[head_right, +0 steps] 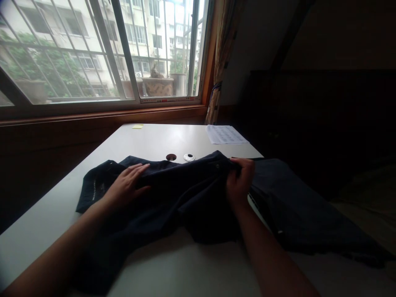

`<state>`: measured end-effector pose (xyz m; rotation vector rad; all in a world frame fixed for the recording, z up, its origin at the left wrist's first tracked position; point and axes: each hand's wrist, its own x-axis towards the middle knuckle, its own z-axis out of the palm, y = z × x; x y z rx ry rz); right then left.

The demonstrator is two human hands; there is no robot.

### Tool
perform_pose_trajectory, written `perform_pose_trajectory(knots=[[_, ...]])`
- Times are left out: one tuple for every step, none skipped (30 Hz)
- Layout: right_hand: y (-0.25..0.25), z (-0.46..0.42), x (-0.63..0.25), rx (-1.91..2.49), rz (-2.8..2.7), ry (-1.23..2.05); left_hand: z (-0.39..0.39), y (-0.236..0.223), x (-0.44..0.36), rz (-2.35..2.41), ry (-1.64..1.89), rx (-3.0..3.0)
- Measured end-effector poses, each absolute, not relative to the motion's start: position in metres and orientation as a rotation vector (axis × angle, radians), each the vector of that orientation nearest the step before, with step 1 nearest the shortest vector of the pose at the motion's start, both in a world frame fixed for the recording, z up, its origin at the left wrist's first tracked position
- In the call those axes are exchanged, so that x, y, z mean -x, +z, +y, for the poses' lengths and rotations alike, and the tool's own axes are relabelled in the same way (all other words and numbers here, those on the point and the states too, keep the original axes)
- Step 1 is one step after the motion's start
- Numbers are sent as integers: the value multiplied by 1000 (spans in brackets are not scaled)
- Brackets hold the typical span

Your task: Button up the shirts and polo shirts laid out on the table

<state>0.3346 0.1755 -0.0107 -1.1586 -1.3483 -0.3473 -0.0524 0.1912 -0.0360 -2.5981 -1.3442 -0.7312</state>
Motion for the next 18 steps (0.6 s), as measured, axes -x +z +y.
perform_pose_trajectory(knots=[[-10, 174, -334, 1140, -1331, -369, 190, -41, 46, -1344, -658, 2660], [-10, 172, -333, 1116, -1313, -391, 189, -45, 42, -1367, -599, 2690], [-10, 171, -332, 1093, -1294, -409, 188, -47, 38, -1403, -547, 2695], [-10, 170, -332, 1076, -1275, -420, 187, -48, 37, -1441, -505, 2684], [-11, 169, -331, 1065, -1256, -424, 186, -48, 36, -1472, -468, 2669], [-11, 169, -330, 1064, -1238, -419, 186, -47, 36, -1498, -434, 2661], [-12, 168, -329, 1070, -1222, -410, 186, -46, 36, -1526, -405, 2664], [-12, 167, -328, 1079, -1216, -393, 186, -45, 37, -1561, -398, 2675], [-12, 166, -327, 1087, -1228, -363, 186, -43, 38, -1605, -431, 2692], [-12, 165, -326, 1078, -1266, -324, 187, -42, 39, -1654, -519, 2709], [-11, 164, -324, 1053, -1333, -274, 187, -39, 40, -1707, -669, 2719], [-9, 163, -321, 1016, -1425, -211, 186, -36, 40, -1758, -881, 2716], [-8, 162, -317, 969, -1537, -132, 185, -32, 40, -1802, -1145, 2698], [-6, 161, -313, 924, -1656, -36, 183, -27, 39, -1838, -1447, 2657], [-5, 160, -307, 886, -1773, 70, 180, -21, 38, -1868, -1767, 2580], [-6, 158, -300, 858, -1880, 182, 175, -15, 36, -1892, -2082, 2470], [-8, 156, -293, 839, -1970, 301, 170, -9, 34, -1909, -2371, 2324], [-12, 154, -285, 817, -2043, 413, 164, -4, 31, -1932, -2596, 2178]])
